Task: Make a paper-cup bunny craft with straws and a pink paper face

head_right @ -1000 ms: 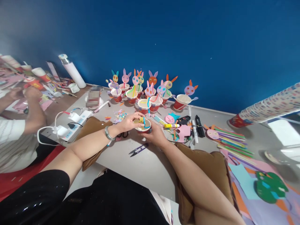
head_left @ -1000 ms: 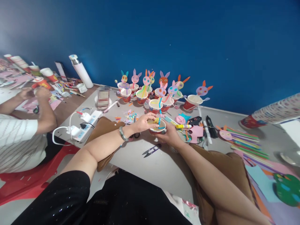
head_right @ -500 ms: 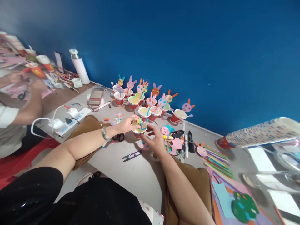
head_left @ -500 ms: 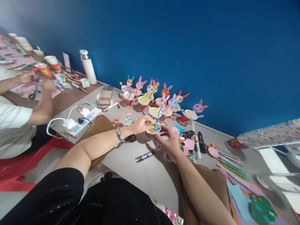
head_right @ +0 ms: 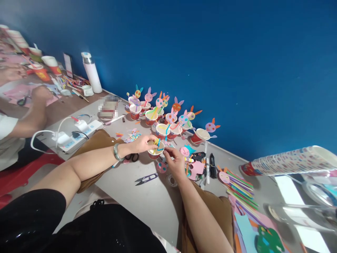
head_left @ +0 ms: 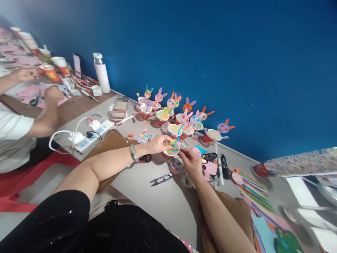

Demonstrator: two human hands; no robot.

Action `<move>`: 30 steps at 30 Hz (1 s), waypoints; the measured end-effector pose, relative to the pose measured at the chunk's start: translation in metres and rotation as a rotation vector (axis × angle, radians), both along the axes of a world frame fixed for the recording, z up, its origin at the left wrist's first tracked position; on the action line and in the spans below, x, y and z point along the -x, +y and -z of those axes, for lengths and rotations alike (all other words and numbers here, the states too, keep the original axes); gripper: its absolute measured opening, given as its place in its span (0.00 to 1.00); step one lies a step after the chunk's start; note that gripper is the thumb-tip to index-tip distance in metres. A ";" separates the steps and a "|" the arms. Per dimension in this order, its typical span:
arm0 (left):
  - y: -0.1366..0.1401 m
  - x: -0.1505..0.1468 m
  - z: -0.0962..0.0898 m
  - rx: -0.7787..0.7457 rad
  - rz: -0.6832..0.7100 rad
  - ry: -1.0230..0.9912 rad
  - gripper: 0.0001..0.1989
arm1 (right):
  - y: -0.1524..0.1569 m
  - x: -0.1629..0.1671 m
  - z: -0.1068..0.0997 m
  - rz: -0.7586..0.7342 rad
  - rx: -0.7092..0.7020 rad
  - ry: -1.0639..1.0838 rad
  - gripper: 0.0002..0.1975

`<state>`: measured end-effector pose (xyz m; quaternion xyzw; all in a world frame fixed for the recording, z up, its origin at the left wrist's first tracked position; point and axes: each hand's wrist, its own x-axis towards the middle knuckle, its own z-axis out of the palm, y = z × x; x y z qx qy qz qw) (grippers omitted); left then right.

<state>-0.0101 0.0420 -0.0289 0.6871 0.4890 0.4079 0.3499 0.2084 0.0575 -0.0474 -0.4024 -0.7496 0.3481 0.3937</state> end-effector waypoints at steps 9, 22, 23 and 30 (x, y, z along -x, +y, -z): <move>0.002 -0.001 0.004 0.015 0.038 -0.010 0.07 | 0.003 -0.001 0.004 -0.005 0.042 0.016 0.15; -0.001 -0.002 0.001 -0.004 0.045 -0.008 0.07 | 0.001 0.004 0.001 -0.043 0.079 0.039 0.15; -0.001 -0.002 0.001 -0.003 0.039 -0.002 0.07 | 0.000 0.004 0.001 -0.043 0.079 0.041 0.14; -0.004 -0.004 0.000 0.026 -0.051 0.044 0.07 | -0.005 0.011 0.003 -0.005 0.097 0.086 0.15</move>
